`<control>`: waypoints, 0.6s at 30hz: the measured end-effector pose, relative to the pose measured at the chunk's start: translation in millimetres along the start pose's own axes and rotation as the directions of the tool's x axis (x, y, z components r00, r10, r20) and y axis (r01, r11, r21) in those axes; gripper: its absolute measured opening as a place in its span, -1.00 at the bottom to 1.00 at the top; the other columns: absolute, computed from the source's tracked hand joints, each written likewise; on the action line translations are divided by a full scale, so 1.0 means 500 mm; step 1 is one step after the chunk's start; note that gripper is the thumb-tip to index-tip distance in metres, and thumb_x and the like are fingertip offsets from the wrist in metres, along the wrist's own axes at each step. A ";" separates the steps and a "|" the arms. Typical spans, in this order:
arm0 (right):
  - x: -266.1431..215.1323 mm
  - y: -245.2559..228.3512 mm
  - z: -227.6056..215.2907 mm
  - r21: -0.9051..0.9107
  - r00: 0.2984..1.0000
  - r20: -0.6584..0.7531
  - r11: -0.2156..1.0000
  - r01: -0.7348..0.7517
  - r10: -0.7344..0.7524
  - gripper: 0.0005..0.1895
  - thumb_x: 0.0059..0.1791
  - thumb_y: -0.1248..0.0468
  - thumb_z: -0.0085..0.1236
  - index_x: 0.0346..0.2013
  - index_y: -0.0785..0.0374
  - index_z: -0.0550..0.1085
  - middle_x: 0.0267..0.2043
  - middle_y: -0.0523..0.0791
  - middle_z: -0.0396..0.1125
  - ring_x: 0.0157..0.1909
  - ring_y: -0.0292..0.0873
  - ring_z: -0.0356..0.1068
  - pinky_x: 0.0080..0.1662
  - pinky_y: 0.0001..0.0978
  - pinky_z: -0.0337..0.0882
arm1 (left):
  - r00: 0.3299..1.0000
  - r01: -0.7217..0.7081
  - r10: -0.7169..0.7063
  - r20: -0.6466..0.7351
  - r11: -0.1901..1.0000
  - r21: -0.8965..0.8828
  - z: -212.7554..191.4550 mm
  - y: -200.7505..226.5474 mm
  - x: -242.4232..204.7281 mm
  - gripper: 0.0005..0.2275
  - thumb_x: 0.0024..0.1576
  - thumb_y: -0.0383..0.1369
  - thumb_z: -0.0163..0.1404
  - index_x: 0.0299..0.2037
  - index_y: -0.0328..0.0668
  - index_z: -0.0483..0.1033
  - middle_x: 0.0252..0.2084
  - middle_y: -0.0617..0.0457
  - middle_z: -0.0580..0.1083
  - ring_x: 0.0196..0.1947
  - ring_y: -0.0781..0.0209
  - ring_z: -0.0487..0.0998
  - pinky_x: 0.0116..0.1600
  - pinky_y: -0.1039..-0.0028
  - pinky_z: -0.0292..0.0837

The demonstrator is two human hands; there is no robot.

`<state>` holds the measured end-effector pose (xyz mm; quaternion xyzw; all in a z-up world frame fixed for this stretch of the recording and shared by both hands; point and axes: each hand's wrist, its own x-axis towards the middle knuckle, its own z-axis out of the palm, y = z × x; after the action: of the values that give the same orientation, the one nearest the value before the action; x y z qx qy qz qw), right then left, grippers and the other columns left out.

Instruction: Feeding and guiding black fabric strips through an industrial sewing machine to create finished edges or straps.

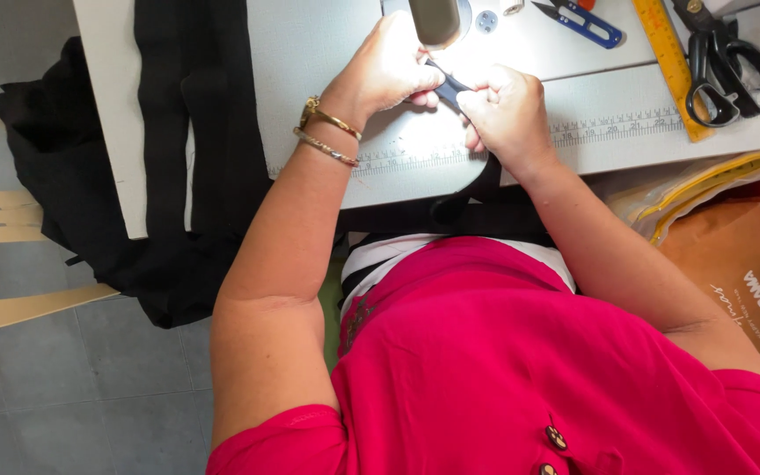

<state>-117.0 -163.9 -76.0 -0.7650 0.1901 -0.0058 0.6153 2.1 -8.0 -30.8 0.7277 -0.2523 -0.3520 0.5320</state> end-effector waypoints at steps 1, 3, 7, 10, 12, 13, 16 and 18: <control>0.012 0.026 -0.002 -0.293 0.952 -0.078 0.920 0.261 -0.295 -0.94 -0.11 0.36 0.08 -0.48 0.27 0.46 -0.57 -0.09 0.31 -0.59 -0.21 0.26 -0.54 -0.41 0.23 | 0.999 -0.026 0.028 -0.033 0.998 0.061 0.000 -0.001 0.005 -0.79 -0.06 -0.70 -0.09 -0.61 -0.21 0.22 -0.73 0.01 0.37 -0.72 0.34 0.56 -0.61 0.65 0.42; 0.026 0.056 -0.003 -0.569 0.817 -0.055 0.690 0.447 -0.575 -0.88 -0.08 0.34 0.18 -0.53 0.22 0.49 -0.56 -0.17 0.21 -0.47 -0.16 0.16 -0.38 -0.25 0.18 | 0.996 -0.053 0.061 -0.062 0.991 0.123 0.001 -0.010 0.017 -0.78 -0.12 -0.69 -0.12 -0.57 -0.14 0.15 -0.74 0.08 0.31 -0.76 0.39 0.49 -0.63 0.64 0.37; 0.037 0.068 0.001 -0.759 0.749 0.026 0.475 0.446 -0.662 -0.63 -0.03 0.30 0.19 -0.60 0.20 0.20 -0.47 -0.13 0.14 -0.49 -0.06 0.13 -0.44 -0.15 0.07 | 0.973 -0.025 0.123 -0.193 0.896 0.444 -0.001 -0.070 0.071 -0.79 -0.11 -0.41 0.09 -0.57 -0.08 0.23 -0.62 0.16 0.34 -0.63 0.22 0.45 -0.48 0.43 0.31; 0.032 0.059 0.004 -0.729 0.729 0.046 0.476 0.492 -0.683 -0.88 -0.03 0.36 0.12 -0.41 0.26 0.35 -0.43 -0.09 0.21 -0.45 -0.03 0.20 -0.40 -0.16 0.18 | 0.944 -0.030 0.215 -0.250 0.811 0.584 0.004 -0.105 0.098 -0.70 -0.03 -0.11 0.15 -0.54 -0.06 0.32 -0.52 0.11 0.43 -0.49 -0.08 0.46 -0.32 0.20 0.36; 0.029 0.051 0.004 -0.706 0.730 0.039 0.498 0.504 -0.682 -0.87 -0.03 0.37 0.08 -0.24 0.31 0.53 -0.39 -0.05 0.30 -0.42 0.03 0.29 -0.37 -0.13 0.29 | 0.937 -0.043 0.239 -0.256 0.804 0.593 0.004 -0.116 0.103 -0.66 0.04 -0.01 0.07 -0.52 -0.05 0.33 -0.50 0.09 0.45 -0.47 -0.15 0.48 -0.30 0.18 0.38; 0.029 0.051 0.002 -0.701 0.724 0.051 0.491 0.517 -0.688 -0.86 -0.02 0.38 0.09 -0.20 0.32 0.54 -0.34 -0.04 0.34 -0.40 0.03 0.32 -0.37 -0.14 0.30 | 0.928 -0.075 0.279 -0.248 0.790 0.609 0.004 -0.123 0.105 -0.64 0.04 -0.01 0.10 -0.54 -0.07 0.33 -0.53 0.06 0.44 -0.48 -0.22 0.45 -0.31 0.16 0.35; 0.026 0.050 -0.001 -0.700 0.711 0.076 0.471 0.537 -0.699 -0.92 -0.01 0.40 0.10 -0.23 0.34 0.49 -0.35 -0.05 0.28 -0.41 0.03 0.29 -0.40 -0.13 0.26 | 0.907 -0.120 0.346 -0.241 0.760 0.639 0.006 -0.150 0.106 -0.63 0.08 -0.12 0.08 -0.58 -0.07 0.16 -0.59 0.02 0.26 -0.53 -0.27 0.22 -0.37 0.15 0.25; 0.028 0.061 -0.001 -0.700 0.707 0.091 0.460 0.546 -0.701 -0.96 -0.01 0.41 0.11 -0.29 0.33 0.42 -0.42 -0.06 0.17 -0.44 0.03 0.23 -0.43 -0.13 0.21 | 0.897 -0.129 0.368 -0.243 0.746 0.653 0.006 -0.167 0.103 -0.60 0.13 -0.22 0.03 -0.58 -0.04 0.00 -0.63 0.02 0.07 -0.55 -0.25 0.03 -0.41 0.17 0.18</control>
<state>-112.5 -173.6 -107.7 -0.9438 -0.0531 -0.2423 0.2185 31.5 -22.3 -123.5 0.8719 -0.3493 -0.0352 0.3414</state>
